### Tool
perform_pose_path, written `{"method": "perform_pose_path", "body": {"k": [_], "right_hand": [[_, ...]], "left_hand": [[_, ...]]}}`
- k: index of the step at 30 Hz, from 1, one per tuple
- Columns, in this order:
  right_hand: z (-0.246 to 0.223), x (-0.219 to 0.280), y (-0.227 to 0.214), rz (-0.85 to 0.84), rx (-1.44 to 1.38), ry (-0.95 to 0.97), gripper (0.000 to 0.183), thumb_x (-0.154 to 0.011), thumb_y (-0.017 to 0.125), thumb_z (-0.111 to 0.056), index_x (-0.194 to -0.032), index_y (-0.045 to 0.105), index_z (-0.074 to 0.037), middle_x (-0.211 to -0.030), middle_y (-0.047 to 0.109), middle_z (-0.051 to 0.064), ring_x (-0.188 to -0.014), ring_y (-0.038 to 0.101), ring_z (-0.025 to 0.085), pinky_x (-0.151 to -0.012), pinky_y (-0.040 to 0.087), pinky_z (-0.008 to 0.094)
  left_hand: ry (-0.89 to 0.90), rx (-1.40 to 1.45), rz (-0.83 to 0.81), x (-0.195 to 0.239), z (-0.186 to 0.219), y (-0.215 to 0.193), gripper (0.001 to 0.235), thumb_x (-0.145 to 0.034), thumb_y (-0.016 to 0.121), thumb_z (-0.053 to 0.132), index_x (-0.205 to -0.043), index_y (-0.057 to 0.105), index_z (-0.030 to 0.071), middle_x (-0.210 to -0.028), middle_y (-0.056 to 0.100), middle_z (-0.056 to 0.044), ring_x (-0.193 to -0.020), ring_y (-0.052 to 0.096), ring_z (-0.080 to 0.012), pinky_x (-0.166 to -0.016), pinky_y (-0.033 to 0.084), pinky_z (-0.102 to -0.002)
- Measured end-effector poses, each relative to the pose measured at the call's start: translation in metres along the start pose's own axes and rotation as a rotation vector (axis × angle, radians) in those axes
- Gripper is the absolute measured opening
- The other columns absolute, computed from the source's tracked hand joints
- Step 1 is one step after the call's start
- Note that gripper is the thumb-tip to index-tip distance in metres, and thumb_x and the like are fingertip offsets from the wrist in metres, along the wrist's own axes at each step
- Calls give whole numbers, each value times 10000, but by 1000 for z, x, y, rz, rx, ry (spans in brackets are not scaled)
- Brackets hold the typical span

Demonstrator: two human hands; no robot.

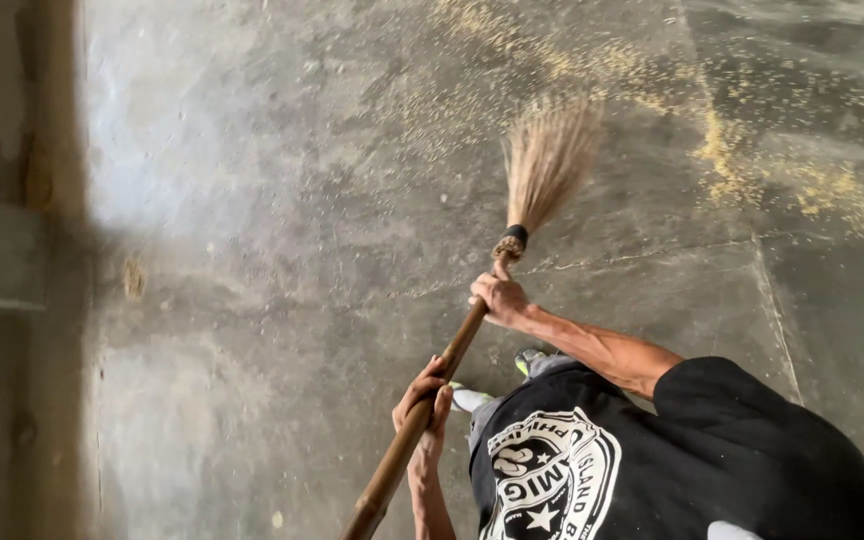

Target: Sweeping grain or husks off a factory floor using a long-handled broom.

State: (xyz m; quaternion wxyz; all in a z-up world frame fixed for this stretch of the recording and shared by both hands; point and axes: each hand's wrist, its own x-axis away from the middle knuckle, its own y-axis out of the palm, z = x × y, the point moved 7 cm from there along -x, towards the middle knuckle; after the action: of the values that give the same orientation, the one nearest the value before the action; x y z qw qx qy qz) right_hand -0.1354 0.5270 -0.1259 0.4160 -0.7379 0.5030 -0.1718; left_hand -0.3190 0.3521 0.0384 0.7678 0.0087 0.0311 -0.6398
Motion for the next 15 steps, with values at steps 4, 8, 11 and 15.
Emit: {"method": "perform_pose_path", "body": {"k": [4,8,11,15], "right_hand": [[-94,3,76,-214,35,-300,142,-912,688,-230,-864,646,-103,-887,623,77,-985,600,330,-1144,336,666],[-177,-20,131,-186,-51,-385,179,-889,716,-271,-892,657,-102,-945,625,122,-1050,561,432,-1027,454,540],[-235,-15,186,-240,-98,-466,201,-865,730,-297,-904,672,-109,-976,637,122,-1117,549,458,-1007,469,538],[-324,6,248,-396,-130,-621,223,-854,739,-320,-915,667,-117,-1018,640,86,-1194,541,441,-1031,480,548]], "left_hand": [[69,79,181,43,18,-62,129,-956,747,85,-1013,678,-8,-1258,730,-214,-1293,636,-342,-1196,434,-484],[71,-134,285,83,43,-123,104,-947,741,65,-1003,686,-3,-1284,715,-214,-1352,611,-358,-1167,453,-490],[49,-195,430,130,43,-161,127,-936,742,55,-1033,681,0,-1286,710,-218,-1366,595,-368,-1162,453,-491],[38,-236,650,180,34,-198,245,-929,738,50,-1150,653,-13,-1353,649,-234,-1370,559,-375,-1164,437,-476]]}}
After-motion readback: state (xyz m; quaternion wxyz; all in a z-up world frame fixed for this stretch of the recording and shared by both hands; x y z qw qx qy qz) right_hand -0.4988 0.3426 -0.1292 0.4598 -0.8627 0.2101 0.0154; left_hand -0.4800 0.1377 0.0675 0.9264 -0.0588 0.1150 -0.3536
